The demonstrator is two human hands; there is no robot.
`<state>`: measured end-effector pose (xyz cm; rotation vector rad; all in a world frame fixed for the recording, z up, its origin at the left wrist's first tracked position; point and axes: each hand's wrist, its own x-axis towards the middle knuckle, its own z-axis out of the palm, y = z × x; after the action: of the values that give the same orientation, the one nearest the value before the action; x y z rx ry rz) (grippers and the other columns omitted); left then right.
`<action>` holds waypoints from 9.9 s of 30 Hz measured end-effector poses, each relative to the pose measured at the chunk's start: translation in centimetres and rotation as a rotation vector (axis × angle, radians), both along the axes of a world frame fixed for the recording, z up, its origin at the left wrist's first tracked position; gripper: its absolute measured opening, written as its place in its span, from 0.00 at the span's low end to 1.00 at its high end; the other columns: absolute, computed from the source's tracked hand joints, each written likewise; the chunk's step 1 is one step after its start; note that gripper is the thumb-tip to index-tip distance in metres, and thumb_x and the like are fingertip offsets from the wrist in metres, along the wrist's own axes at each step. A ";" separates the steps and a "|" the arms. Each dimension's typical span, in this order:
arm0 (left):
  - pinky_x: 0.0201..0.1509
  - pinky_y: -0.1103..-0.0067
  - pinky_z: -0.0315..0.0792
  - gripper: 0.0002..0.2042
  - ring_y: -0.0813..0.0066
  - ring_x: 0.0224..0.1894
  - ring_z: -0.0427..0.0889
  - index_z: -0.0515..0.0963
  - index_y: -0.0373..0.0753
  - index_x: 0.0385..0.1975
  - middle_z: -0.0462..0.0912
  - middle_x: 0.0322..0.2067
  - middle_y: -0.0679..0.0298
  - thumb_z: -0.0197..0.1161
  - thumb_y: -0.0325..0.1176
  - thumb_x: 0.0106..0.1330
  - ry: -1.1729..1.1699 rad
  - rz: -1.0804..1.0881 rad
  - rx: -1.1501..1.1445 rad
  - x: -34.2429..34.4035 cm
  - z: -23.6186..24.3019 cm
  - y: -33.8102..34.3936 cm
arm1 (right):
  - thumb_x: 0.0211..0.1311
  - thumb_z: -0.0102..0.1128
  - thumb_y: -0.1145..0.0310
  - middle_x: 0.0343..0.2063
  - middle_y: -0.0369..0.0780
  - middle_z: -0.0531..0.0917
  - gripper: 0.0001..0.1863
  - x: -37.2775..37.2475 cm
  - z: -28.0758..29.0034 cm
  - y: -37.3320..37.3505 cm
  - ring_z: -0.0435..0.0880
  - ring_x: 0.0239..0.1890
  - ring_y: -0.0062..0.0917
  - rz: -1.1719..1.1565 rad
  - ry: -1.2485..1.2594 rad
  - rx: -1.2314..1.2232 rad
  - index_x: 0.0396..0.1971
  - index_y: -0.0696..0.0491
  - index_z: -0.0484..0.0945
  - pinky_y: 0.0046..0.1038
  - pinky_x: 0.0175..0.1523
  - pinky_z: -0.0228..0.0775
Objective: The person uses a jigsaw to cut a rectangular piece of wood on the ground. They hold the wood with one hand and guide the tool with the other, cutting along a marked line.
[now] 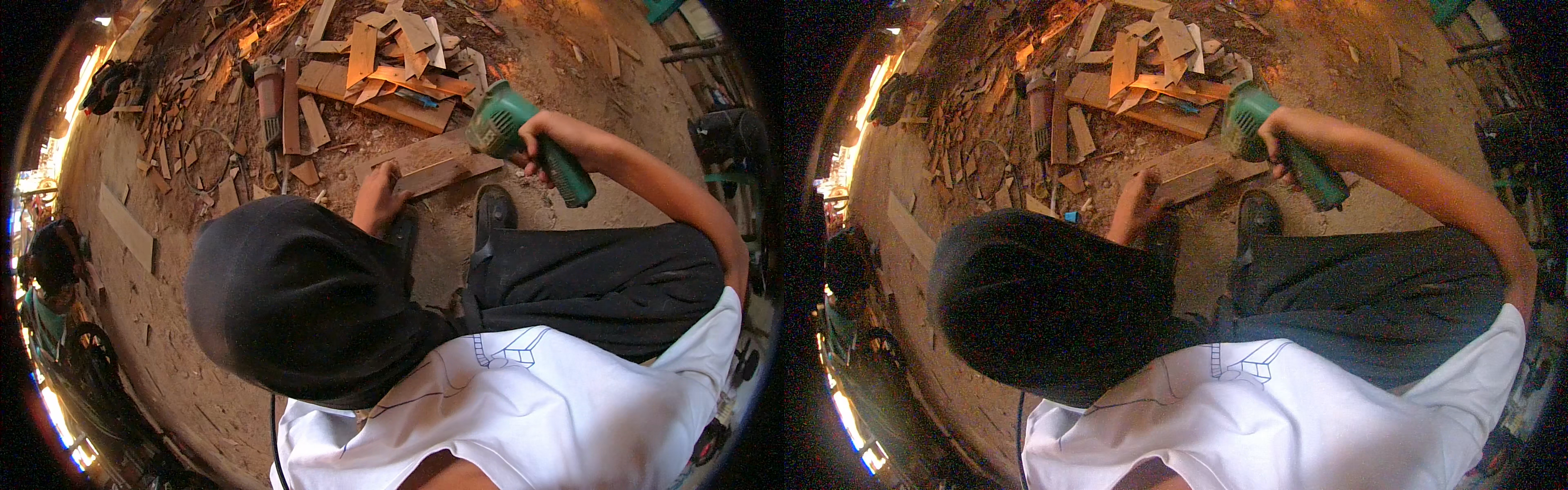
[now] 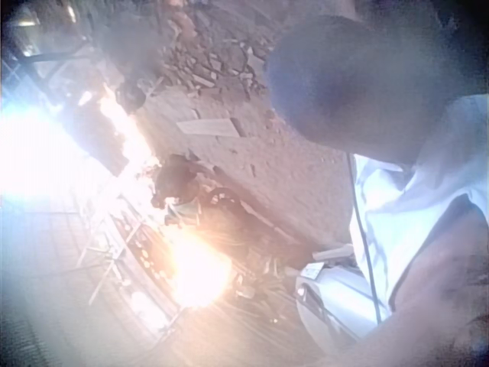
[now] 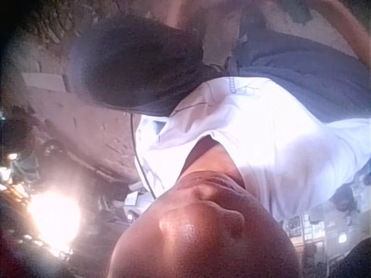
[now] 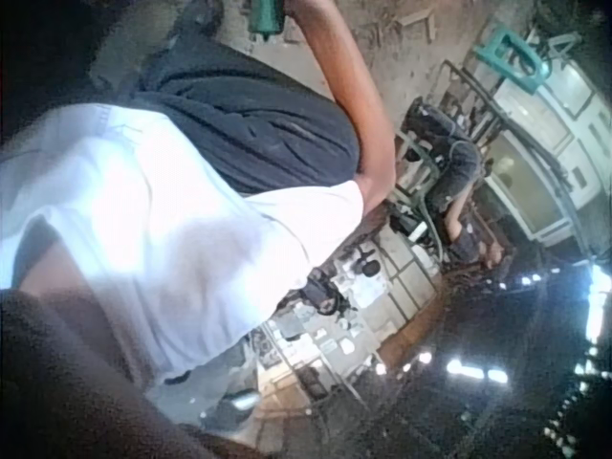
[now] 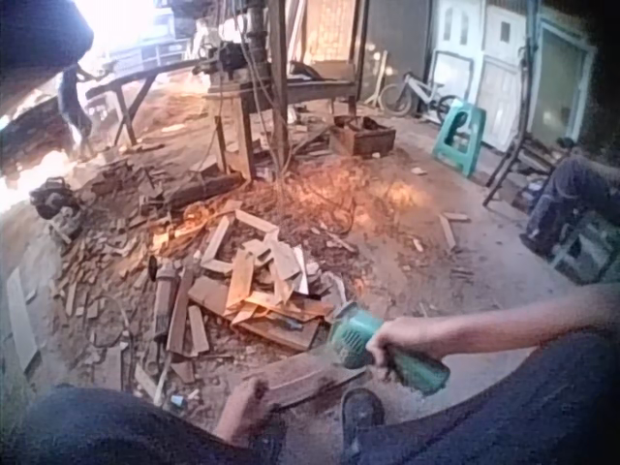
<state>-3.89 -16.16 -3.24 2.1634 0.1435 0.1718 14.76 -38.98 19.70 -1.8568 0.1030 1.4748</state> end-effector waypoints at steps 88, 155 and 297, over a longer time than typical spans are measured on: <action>0.62 0.61 0.58 0.24 0.47 0.60 0.65 0.73 0.49 0.52 0.77 0.48 0.50 0.64 0.42 0.53 0.303 1.302 0.480 -16.9 -8.6 59.4 | 0.30 0.49 0.71 0.23 0.51 0.80 0.23 4.4 -0.6 -2.4 0.80 0.19 0.37 -0.058 -0.087 -0.119 0.32 0.67 0.73 0.34 0.23 0.75; 0.38 0.82 0.67 0.14 0.80 0.34 0.73 0.78 0.36 0.39 0.77 0.31 0.67 0.53 0.41 0.69 -0.028 0.912 0.464 -11.6 5.6 43.2 | 0.45 0.60 0.68 0.25 0.42 0.83 0.13 10.8 -0.2 1.3 0.79 0.19 0.25 0.423 0.089 -0.246 0.31 0.60 0.78 0.28 0.24 0.73; 0.46 0.69 0.61 0.18 0.61 0.44 0.67 0.79 0.44 0.44 0.71 0.39 0.60 0.70 0.35 0.52 -0.236 0.062 0.293 3.5 -3.5 -3.0 | 0.43 0.59 0.70 0.19 0.43 0.79 0.10 1.5 0.8 3.3 0.77 0.16 0.24 0.486 -0.183 -0.058 0.22 0.62 0.77 0.28 0.21 0.72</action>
<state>-0.44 -19.21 -6.77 2.4094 0.0521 0.5091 16.23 -35.72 20.46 -2.1537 -0.4255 1.6156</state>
